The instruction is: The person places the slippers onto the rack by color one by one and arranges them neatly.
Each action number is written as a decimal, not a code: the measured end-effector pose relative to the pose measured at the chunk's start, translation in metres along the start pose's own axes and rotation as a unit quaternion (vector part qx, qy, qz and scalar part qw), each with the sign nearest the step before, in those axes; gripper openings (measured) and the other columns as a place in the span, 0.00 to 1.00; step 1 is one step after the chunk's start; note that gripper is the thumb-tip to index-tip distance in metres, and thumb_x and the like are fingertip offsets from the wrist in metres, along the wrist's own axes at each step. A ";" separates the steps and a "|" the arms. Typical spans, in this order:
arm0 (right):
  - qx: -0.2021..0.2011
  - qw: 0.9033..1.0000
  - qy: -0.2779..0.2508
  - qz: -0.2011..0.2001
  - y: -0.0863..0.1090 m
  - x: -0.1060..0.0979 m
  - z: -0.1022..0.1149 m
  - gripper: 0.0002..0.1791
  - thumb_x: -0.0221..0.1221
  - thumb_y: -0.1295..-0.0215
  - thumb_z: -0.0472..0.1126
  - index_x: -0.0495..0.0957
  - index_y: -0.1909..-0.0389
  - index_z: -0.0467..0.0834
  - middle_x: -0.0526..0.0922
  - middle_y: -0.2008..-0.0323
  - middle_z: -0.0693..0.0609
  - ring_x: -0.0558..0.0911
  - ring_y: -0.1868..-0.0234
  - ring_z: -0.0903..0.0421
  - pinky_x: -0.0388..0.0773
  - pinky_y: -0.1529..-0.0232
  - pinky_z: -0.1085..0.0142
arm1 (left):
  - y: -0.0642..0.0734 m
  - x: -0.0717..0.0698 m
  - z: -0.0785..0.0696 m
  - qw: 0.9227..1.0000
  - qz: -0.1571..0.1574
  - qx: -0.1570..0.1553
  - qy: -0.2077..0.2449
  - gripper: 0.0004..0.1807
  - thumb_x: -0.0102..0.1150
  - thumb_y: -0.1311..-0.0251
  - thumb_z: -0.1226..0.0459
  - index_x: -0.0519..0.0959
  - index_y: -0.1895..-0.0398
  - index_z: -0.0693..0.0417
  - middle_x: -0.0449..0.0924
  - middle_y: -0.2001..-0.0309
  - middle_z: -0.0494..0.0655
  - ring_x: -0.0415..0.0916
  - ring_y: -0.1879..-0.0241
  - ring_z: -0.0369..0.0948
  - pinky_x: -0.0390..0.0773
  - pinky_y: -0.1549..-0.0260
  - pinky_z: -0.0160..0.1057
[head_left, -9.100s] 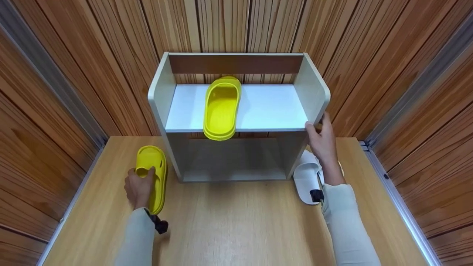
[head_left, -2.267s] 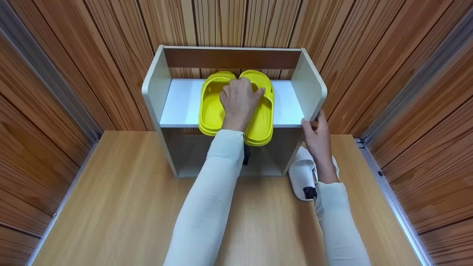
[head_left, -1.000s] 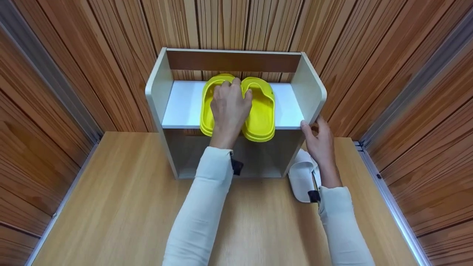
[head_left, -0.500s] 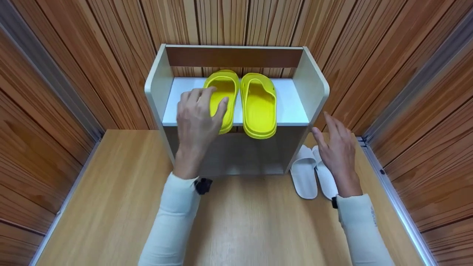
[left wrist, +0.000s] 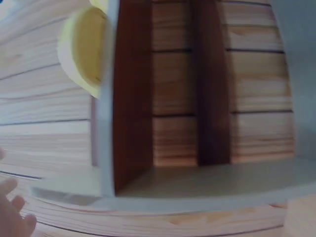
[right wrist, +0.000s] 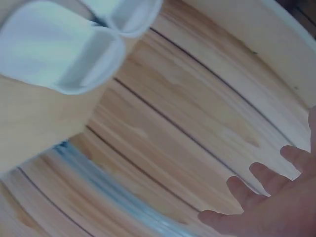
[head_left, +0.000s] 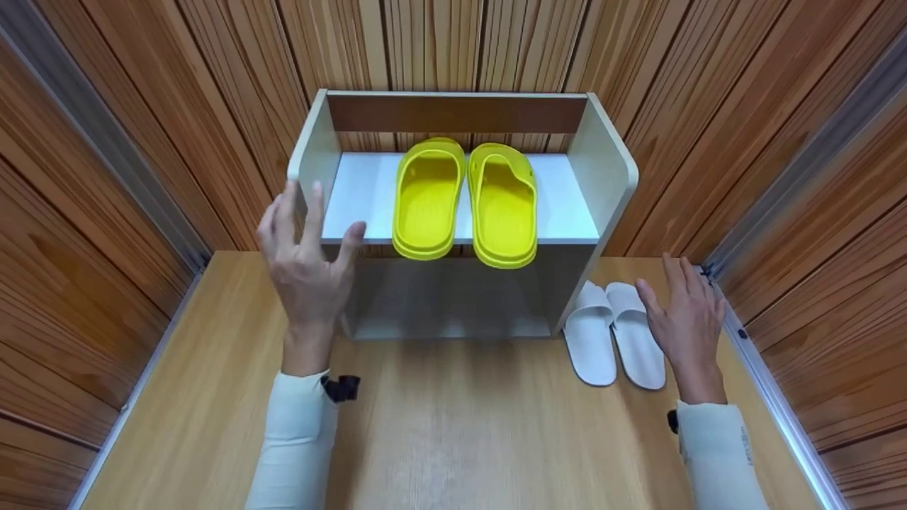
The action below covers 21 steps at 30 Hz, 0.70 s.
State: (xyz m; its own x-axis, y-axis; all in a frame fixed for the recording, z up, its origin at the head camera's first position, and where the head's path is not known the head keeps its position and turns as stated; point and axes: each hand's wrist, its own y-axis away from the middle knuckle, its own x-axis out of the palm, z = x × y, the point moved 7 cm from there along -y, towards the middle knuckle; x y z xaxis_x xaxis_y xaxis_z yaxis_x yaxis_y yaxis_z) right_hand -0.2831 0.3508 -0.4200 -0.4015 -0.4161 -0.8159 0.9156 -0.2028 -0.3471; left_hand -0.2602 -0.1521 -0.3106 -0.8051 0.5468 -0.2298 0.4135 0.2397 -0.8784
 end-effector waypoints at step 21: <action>0.251 0.944 -0.067 0.202 0.050 0.062 -0.107 0.59 0.51 0.33 0.74 0.36 0.19 0.39 0.40 0.24 0.25 0.48 0.26 0.25 0.53 0.33 0.29 | 0.035 0.048 0.091 0.897 0.228 -0.373 0.072 0.64 0.61 0.47 0.30 0.39 0.17 0.45 0.44 0.20 0.55 0.46 0.22 0.54 0.53 0.29 0.61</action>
State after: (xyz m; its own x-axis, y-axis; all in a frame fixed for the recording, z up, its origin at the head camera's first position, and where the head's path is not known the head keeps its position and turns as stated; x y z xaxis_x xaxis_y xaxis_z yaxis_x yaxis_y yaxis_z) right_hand -0.2600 0.4092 -0.5375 -0.0511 -0.6512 -0.7572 0.8824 -0.3846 0.2711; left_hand -0.3231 -0.1905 -0.3903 -0.4386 0.8090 -0.3913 0.8985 0.4047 -0.1703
